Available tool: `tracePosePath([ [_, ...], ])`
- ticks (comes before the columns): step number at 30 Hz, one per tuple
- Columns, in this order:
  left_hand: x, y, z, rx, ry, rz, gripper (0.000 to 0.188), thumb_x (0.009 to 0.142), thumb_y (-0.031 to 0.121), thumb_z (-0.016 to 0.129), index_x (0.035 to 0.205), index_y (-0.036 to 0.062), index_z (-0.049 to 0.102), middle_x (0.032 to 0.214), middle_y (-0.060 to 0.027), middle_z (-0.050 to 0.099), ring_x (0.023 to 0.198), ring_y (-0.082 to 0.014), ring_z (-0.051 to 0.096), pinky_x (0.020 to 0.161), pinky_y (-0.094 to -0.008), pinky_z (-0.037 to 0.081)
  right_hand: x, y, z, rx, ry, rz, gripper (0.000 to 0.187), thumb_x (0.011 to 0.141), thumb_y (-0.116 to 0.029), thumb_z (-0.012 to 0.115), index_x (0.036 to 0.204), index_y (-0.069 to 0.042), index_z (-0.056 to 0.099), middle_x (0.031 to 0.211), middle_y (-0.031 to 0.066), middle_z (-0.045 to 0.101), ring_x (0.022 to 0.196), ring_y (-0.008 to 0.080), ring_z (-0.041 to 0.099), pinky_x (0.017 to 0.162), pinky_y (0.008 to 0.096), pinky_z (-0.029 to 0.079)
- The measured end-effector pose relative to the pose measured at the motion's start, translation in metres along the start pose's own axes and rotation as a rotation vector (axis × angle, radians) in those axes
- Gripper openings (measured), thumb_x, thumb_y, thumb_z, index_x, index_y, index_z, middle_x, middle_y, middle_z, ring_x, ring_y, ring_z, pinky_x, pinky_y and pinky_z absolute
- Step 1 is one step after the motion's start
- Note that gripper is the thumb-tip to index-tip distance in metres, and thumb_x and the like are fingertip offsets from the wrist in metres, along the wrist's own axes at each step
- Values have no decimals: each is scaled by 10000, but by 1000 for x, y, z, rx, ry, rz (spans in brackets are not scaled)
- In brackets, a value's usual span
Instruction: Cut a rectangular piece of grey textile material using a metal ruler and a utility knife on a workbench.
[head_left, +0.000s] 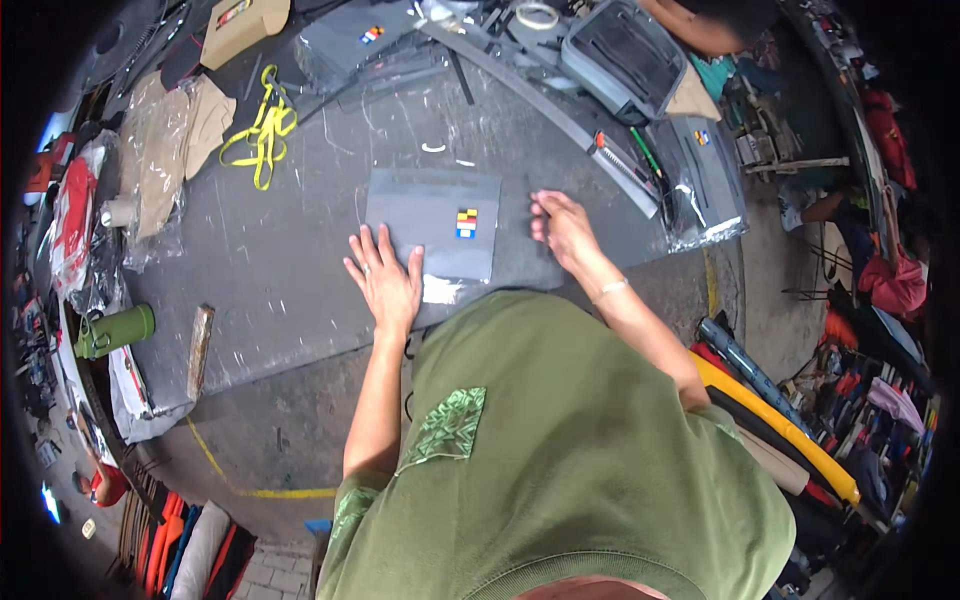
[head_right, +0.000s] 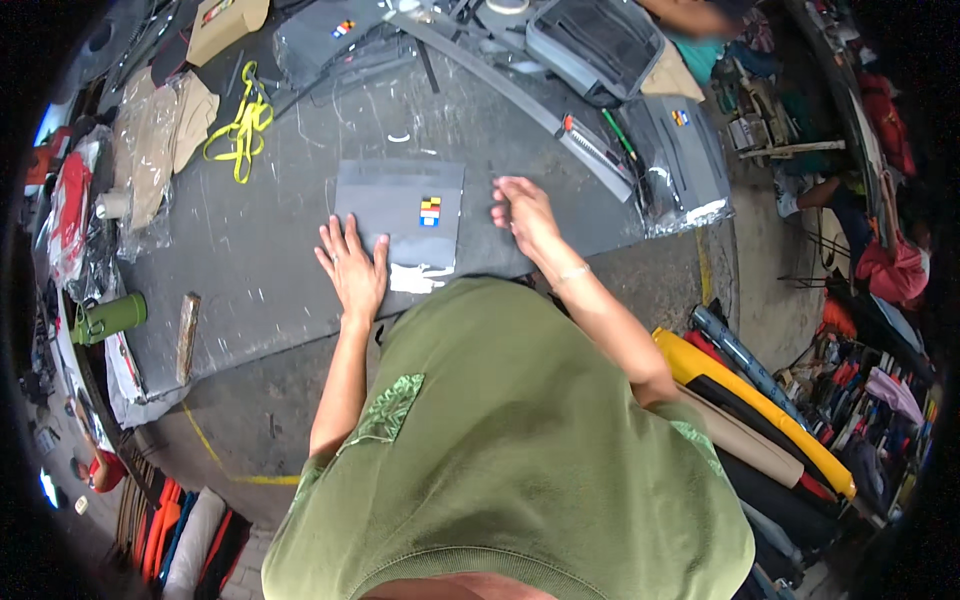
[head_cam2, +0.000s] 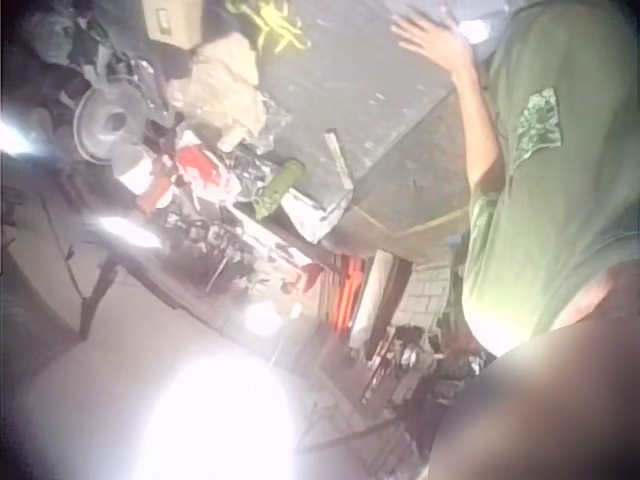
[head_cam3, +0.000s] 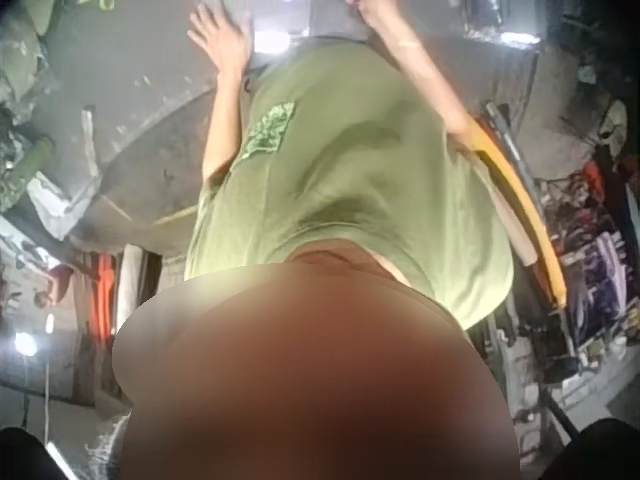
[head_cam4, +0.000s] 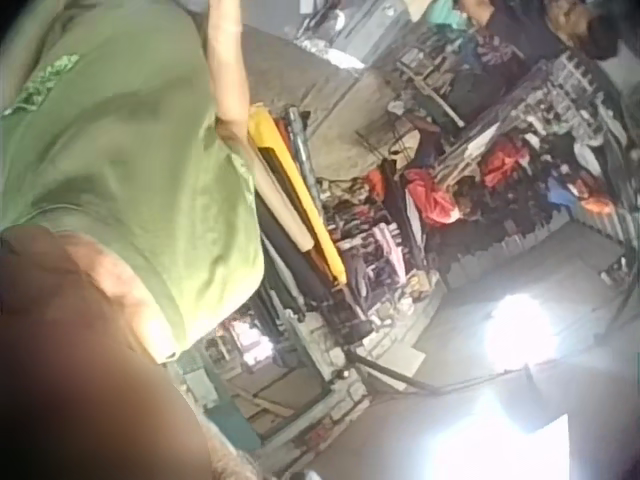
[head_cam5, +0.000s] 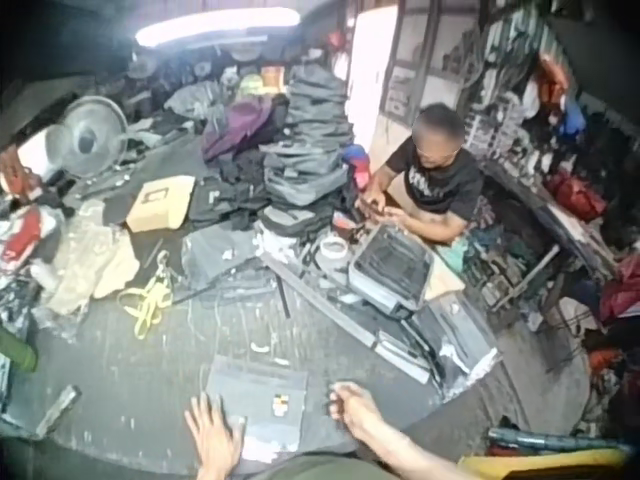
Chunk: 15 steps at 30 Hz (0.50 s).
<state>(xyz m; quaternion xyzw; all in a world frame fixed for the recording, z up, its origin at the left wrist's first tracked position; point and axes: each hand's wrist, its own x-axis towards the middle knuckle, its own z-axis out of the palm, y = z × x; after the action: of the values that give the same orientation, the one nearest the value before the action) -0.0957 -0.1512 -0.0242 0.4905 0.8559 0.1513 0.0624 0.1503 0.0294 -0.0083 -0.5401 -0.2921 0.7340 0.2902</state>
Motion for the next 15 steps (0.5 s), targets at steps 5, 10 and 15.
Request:
tracePosePath([
  [5,-4,4,-1,5,4,-10,760,1008,526,542,1549,14,393,1651,-240,276,1564,-426,163,1246,-629,104,86,-96,70,77,-213,-178,194,1082,-225,528,1101,-51,612,954,57,653,732,172,632,596,316,589],
  [10,-1,4,-1,-18,14,-13,756,997,525,570,1535,19,411,1647,-236,288,1566,-416,169,1247,-625,104,130,-213,102,-223,-39,-360,841,993,-644,555,1530,-20,379,1493,201,452,1242,378,563,1009,546,507],
  [15,8,-15,1,-155,30,127,682,979,480,630,1536,126,456,1656,-138,330,1565,-437,154,1221,-688,106,126,-216,44,-847,-152,-458,563,946,-518,685,1242,-39,687,1047,42,734,834,131,692,707,259,551],
])
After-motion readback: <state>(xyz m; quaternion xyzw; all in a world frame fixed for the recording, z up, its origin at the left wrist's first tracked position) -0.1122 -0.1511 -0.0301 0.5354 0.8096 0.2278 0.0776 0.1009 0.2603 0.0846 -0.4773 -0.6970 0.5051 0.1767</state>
